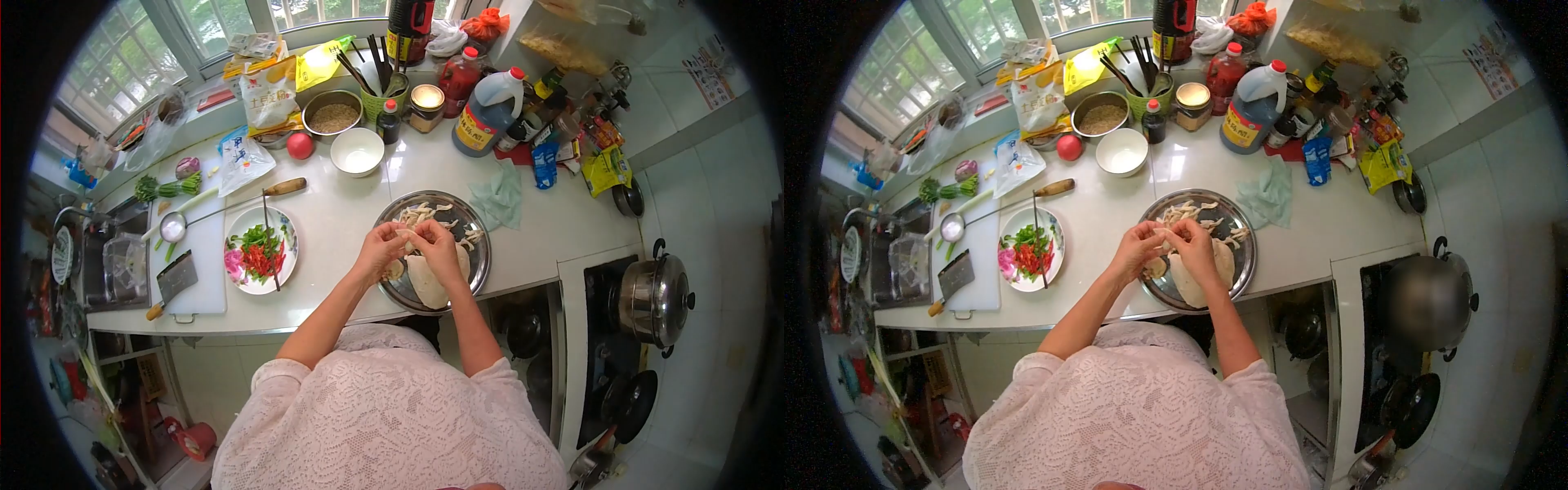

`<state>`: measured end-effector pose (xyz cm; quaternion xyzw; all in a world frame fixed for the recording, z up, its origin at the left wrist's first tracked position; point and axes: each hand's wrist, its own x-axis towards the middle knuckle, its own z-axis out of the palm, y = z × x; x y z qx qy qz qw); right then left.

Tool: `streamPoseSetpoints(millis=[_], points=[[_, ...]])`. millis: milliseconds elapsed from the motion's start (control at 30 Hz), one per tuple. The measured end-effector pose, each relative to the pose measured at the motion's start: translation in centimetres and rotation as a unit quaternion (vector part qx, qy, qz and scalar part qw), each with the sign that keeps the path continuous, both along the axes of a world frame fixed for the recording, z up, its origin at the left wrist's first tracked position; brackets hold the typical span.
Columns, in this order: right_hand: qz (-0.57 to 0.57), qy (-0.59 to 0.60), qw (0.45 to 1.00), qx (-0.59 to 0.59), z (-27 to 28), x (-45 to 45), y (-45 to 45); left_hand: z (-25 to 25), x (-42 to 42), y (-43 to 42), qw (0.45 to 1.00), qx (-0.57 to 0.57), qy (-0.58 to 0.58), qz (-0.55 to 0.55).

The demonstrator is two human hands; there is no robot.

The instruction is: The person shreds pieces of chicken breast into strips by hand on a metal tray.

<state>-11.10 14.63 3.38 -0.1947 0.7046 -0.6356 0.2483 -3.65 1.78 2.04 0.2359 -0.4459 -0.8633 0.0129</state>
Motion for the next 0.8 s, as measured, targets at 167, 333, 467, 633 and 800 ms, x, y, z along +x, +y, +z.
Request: streamPoseSetpoints(millis=[167,333,467,633,800], points=[[-0.059,-0.102,0.983,-0.143,-1.0,-0.2,0.0,0.2,-0.3,0.3,0.981,0.191,0.009,0.043],[-0.169,-0.199,0.941,-0.215,-0.2,-1.4,1.6,-1.2,-0.1,-1.5,0.978,0.178,0.016,0.103],[-0.132,-0.116,0.975,-0.134,-0.5,-1.2,2.0,1.1,0.2,-0.9,0.971,0.231,0.018,0.054],[-0.078,-0.031,0.993,-0.079,-0.6,-0.2,0.9,1.5,-0.3,0.3,0.996,0.068,-0.001,-0.049],[-0.064,-0.175,0.972,-0.143,0.7,0.2,0.9,1.2,-0.2,0.0,0.998,0.039,-0.032,-0.038]])
